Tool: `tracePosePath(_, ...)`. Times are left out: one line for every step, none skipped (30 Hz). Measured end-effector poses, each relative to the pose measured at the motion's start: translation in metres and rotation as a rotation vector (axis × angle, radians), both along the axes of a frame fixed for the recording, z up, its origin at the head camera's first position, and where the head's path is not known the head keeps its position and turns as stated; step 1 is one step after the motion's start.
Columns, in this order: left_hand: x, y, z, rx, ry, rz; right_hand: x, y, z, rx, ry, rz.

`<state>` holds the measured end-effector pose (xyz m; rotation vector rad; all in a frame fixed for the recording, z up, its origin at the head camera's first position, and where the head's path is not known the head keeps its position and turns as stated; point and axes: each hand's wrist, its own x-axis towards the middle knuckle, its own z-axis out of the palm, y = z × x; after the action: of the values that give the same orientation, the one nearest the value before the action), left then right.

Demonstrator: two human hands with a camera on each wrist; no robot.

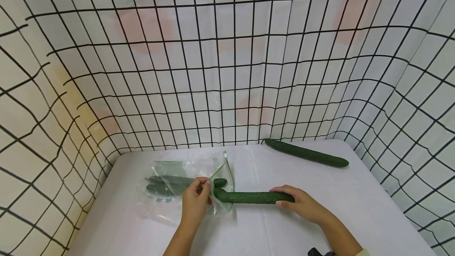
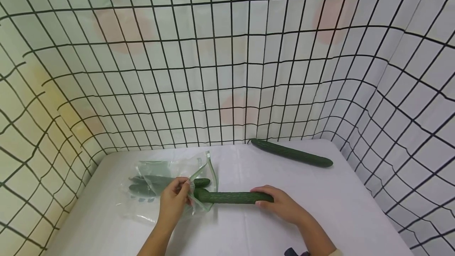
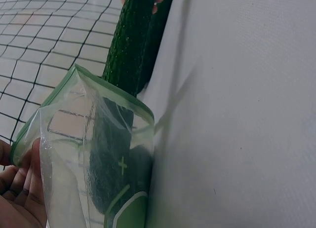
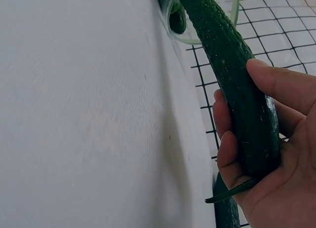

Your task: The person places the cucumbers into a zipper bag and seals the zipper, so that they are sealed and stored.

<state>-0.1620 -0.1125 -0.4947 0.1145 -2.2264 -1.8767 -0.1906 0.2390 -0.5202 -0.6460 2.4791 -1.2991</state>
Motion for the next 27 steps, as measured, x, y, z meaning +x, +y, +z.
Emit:
tracePosePath(0.000,0.000,0.000,-0.002,-0.001,0.001,-0.001,-0.002,0.000,-0.006,-0.010,0.001)
tracePosePath(0.000,0.000,0.000,-0.007,-0.001,0.002,-0.001,-0.004,0.000,-0.012,-0.012,0.006)
tracePosePath(0.000,0.000,-0.001,-0.009,-0.002,0.003,-0.001,-0.005,-0.001,-0.018,-0.013,0.012)
tracePosePath(0.000,0.000,-0.001,-0.013,-0.003,0.005,-0.002,-0.007,-0.001,-0.021,-0.018,0.012)
tracePosePath(0.000,0.000,-0.002,-0.015,-0.004,0.007,-0.002,-0.008,-0.001,-0.025,-0.019,0.016)
tracePosePath(-0.001,0.001,-0.002,-0.017,-0.005,0.009,-0.002,-0.010,-0.002,-0.030,-0.018,0.020)
tracePosePath(-0.001,0.001,-0.002,-0.019,-0.004,0.010,-0.003,-0.011,-0.002,-0.039,-0.019,0.026)
tracePosePath(-0.001,0.001,-0.003,-0.021,-0.004,0.010,-0.003,-0.013,-0.002,-0.044,-0.016,0.031)
tracePosePath(-0.001,0.001,-0.003,-0.020,-0.004,0.010,-0.003,-0.015,-0.001,-0.048,-0.019,0.033)
tracePosePath(-0.001,0.001,-0.003,-0.022,-0.005,0.011,-0.003,-0.017,-0.001,-0.050,-0.020,0.034)
tracePosePath(-0.001,0.001,-0.003,-0.021,-0.005,0.008,-0.003,-0.018,-0.001,-0.055,-0.019,0.040)
tracePosePath(-0.001,0.001,-0.003,-0.021,-0.004,0.006,-0.003,-0.020,-0.001,-0.057,-0.021,0.042)
tracePosePath(-0.002,0.001,-0.004,-0.019,-0.004,0.004,-0.003,-0.022,-0.001,-0.058,-0.024,0.044)
tracePosePath(-0.002,0.001,-0.004,-0.017,-0.002,0.002,-0.003,-0.024,-0.001,-0.056,-0.026,0.043)
tracePosePath(-0.002,0.001,-0.004,-0.014,0.000,-0.001,-0.004,-0.026,-0.002,-0.058,-0.032,0.044)
tracePosePath(-0.002,0.001,-0.005,-0.013,0.000,-0.002,-0.004,-0.028,-0.002,-0.059,-0.035,0.044)
tracePosePath(-0.002,0.001,-0.005,-0.010,0.002,-0.003,-0.005,-0.030,-0.003,-0.059,-0.038,0.046)
tracePosePath(-0.002,0.001,-0.005,-0.009,0.004,-0.002,-0.005,-0.032,-0.003,-0.056,-0.035,0.048)
tracePosePath(-0.002,0.001,-0.005,-0.008,0.005,-0.002,-0.006,-0.035,-0.004,-0.054,-0.032,0.052)
tracePosePath(-0.002,0.001,-0.005,-0.006,0.005,-0.001,-0.006,-0.037,-0.004,-0.051,-0.027,0.056)
tracePosePath(-0.002,0.001,-0.005,-0.005,0.004,-0.001,-0.007,-0.040,-0.004,-0.049,-0.021,0.060)
tracePosePath(-0.002,0.001,-0.005,-0.005,0.004,0.000,-0.007,-0.042,-0.005,-0.044,-0.010,0.064)
tracePosePath(-0.002,0.002,-0.005,-0.004,0.005,0.000,-0.007,-0.045,-0.005,-0.041,-0.003,0.066)
tracePosePath(-0.002,0.002,-0.004,-0.005,0.005,-0.001,-0.008,-0.047,-0.006,-0.039,0.005,0.068)
tracePosePath(-0.002,0.002,-0.004,-0.004,0.005,-0.001,-0.008,-0.049,-0.006,-0.039,0.008,0.068)
tracePosePath(-0.002,0.002,-0.004,-0.005,0.003,-0.001,-0.008,-0.051,-0.006,-0.036,0.010,0.067)
tracePosePath(-0.002,0.002,-0.004,-0.006,0.003,-0.003,-0.008,-0.053,-0.007,-0.034,0.011,0.065)
